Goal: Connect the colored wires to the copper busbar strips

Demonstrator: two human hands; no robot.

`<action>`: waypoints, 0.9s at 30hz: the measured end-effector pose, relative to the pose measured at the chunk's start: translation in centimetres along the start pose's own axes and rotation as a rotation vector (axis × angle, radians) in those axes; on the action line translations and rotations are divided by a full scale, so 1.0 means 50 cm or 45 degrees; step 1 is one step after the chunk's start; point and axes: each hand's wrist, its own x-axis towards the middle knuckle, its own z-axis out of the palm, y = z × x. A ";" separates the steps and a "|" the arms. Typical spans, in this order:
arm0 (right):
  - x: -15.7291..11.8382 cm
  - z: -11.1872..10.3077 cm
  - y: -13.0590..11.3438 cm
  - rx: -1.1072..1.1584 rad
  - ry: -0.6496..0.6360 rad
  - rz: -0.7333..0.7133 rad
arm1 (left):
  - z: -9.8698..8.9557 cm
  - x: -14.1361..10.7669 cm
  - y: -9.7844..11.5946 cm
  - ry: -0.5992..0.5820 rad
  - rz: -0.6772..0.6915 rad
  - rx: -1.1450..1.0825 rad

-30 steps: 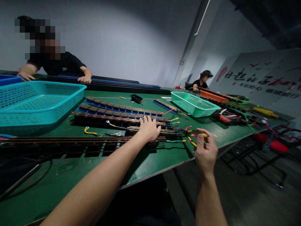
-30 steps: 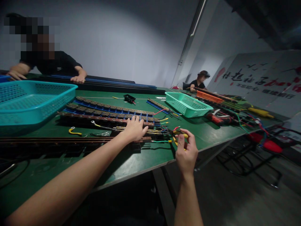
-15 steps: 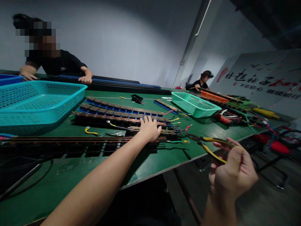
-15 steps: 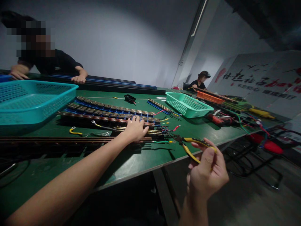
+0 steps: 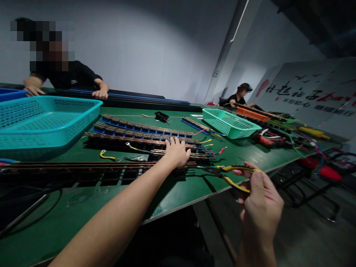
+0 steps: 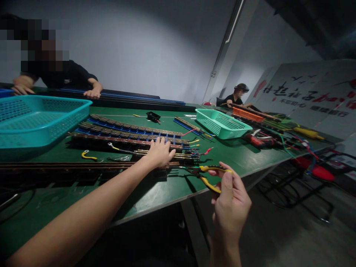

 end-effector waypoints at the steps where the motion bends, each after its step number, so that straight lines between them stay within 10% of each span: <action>1: 0.000 0.003 0.004 -0.013 -0.018 0.009 | 0.000 0.000 0.000 0.001 0.001 -0.001; 8: -0.007 0.006 0.018 -0.120 -0.160 -0.123 | 0.002 0.001 -0.001 0.010 0.003 -0.003; 22: -0.002 -0.017 -0.010 -0.398 -0.980 -0.884 | 0.007 0.002 -0.002 0.036 0.007 0.005; 27: -0.003 -0.021 -0.009 -0.424 -0.912 -0.803 | 0.007 0.002 -0.002 0.031 0.013 0.007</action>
